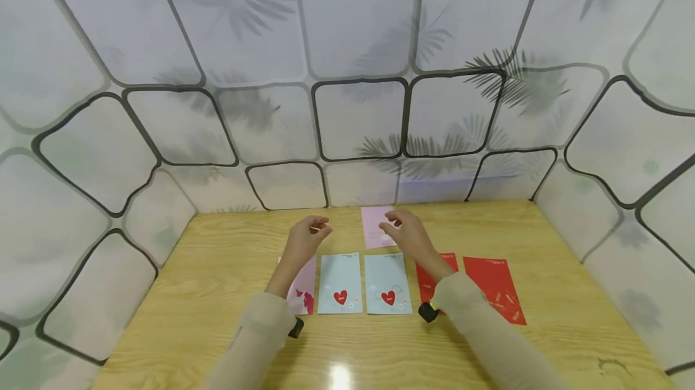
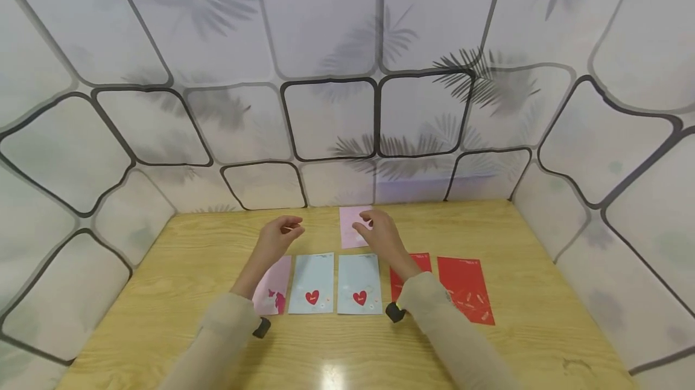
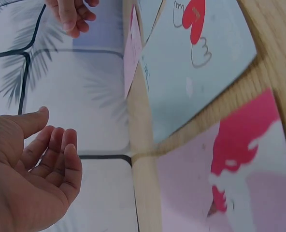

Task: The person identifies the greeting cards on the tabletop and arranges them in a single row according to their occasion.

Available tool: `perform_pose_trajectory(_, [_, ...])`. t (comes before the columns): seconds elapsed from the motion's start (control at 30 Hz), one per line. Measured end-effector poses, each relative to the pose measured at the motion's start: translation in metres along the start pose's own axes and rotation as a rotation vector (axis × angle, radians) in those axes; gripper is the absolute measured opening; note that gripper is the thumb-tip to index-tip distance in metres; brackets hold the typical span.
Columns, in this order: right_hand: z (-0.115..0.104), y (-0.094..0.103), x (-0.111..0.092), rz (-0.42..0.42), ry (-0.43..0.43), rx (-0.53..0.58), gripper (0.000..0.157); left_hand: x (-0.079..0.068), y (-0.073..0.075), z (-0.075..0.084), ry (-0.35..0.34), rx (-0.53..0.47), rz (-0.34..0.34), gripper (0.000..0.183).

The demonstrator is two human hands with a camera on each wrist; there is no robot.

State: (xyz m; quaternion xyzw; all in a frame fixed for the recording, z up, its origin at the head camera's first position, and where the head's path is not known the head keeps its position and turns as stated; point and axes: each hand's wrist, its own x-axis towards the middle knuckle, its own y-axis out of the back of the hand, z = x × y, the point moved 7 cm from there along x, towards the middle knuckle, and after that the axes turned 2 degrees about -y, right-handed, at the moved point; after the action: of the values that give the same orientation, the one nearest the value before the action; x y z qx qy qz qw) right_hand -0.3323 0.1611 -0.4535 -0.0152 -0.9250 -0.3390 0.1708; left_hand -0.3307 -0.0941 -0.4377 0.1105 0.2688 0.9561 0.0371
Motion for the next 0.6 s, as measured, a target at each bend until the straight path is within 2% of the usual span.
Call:
perform_pose_trajectory(0.33, [0.031, 0.013, -0.003, -0.021, -0.129, -0.028, 0.042, 0.008, -0.030, 0.000, 0.006, -0.005, -0.054, 0.031])
perform_pose_trajectory(0.6, [0.046, 0.014, -0.002, -0.087, -0.170, -0.049, 0.043, 0.016, -0.051, -0.004, 0.019, 0.008, -0.100, 0.034])
